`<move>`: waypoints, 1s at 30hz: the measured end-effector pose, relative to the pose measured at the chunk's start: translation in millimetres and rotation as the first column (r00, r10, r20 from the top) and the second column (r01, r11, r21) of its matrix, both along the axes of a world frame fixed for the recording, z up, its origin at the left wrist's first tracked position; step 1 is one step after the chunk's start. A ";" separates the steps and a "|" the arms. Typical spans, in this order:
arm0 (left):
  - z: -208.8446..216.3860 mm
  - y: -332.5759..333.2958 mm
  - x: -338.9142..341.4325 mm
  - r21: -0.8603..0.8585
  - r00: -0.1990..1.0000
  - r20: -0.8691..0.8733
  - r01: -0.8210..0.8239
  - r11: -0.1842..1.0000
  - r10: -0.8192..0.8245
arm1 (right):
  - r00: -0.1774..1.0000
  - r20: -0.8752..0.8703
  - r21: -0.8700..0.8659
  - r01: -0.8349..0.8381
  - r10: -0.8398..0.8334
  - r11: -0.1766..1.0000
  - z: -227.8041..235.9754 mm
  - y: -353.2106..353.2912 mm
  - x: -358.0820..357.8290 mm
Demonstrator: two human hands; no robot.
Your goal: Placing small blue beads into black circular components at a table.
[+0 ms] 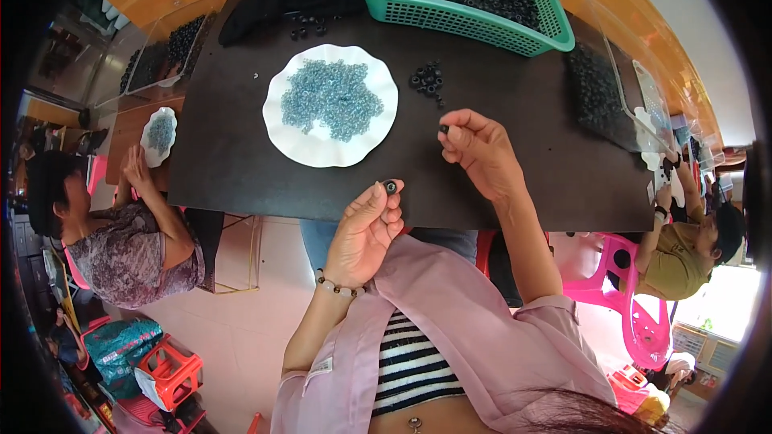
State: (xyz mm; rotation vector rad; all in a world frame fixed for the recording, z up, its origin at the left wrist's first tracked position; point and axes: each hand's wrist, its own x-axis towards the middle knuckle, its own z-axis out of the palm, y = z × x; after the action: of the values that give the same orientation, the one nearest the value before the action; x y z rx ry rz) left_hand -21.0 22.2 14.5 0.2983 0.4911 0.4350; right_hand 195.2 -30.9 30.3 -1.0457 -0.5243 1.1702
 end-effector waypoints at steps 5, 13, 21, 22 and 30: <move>7.5 -3.3 1.1 0.023 1.000 -0.005 0.012 1.000 -0.012 | 0.983 0.182 0.002 -0.017 0.017 1.000 12.0 -12.4 -26.1; 4.0 -7.0 -2.5 0.054 0.998 0.051 0.026 0.998 -0.029 | 0.902 0.427 0.110 -0.121 0.063 0.987 32.1 -16.9 -48.2; 2.8 -9.8 -6.7 0.058 0.997 0.074 0.015 0.998 -0.019 | 0.743 0.665 0.056 -0.151 0.076 0.987 41.3 -20.1 -54.5; 3.0 -9.8 -7.2 0.058 0.998 0.067 0.017 0.998 -0.021 | 0.721 0.690 0.056 -0.145 0.066 0.988 42.1 -20.0 -55.6; -1.2 -11.6 -8.2 0.081 0.999 0.047 0.000 0.997 -0.003 | 0.637 0.769 0.047 -0.133 0.049 0.990 40.1 -20.6 -57.1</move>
State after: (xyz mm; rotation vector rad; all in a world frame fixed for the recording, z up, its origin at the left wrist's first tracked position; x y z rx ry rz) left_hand -29.2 10.6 13.3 0.3654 0.4276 0.4602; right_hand 138.1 -51.4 70.3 -1.4328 -1.3157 0.7131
